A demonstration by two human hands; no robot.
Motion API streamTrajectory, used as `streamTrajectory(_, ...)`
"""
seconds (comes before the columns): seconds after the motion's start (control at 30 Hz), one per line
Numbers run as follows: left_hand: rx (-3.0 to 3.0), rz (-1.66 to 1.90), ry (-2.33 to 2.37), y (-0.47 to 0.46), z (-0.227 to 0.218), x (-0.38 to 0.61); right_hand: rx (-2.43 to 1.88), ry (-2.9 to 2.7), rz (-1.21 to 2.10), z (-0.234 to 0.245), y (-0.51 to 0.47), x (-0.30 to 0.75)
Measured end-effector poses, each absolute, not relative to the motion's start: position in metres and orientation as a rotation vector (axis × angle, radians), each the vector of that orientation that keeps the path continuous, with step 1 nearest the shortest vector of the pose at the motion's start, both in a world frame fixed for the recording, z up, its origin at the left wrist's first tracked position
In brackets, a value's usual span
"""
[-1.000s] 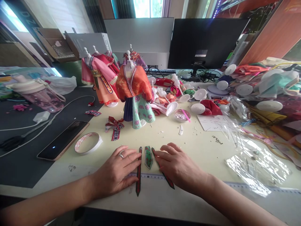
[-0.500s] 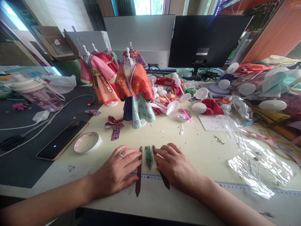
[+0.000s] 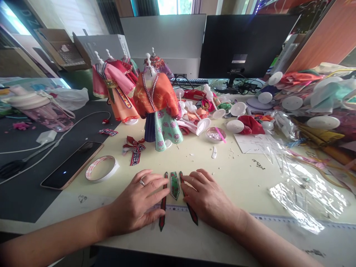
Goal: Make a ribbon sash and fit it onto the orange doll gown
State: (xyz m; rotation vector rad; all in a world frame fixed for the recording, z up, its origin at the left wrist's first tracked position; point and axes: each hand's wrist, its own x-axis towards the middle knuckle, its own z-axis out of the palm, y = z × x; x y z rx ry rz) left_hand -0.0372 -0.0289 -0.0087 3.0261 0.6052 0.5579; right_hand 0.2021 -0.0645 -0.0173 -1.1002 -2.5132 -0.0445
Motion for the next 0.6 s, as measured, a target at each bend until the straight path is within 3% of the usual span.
streamTrajectory(0.6,2.969,0.619,0.467,-0.024,-0.023,-0.034,-1.067,-2.471,-0.026,-0.016,-0.063,0.201)
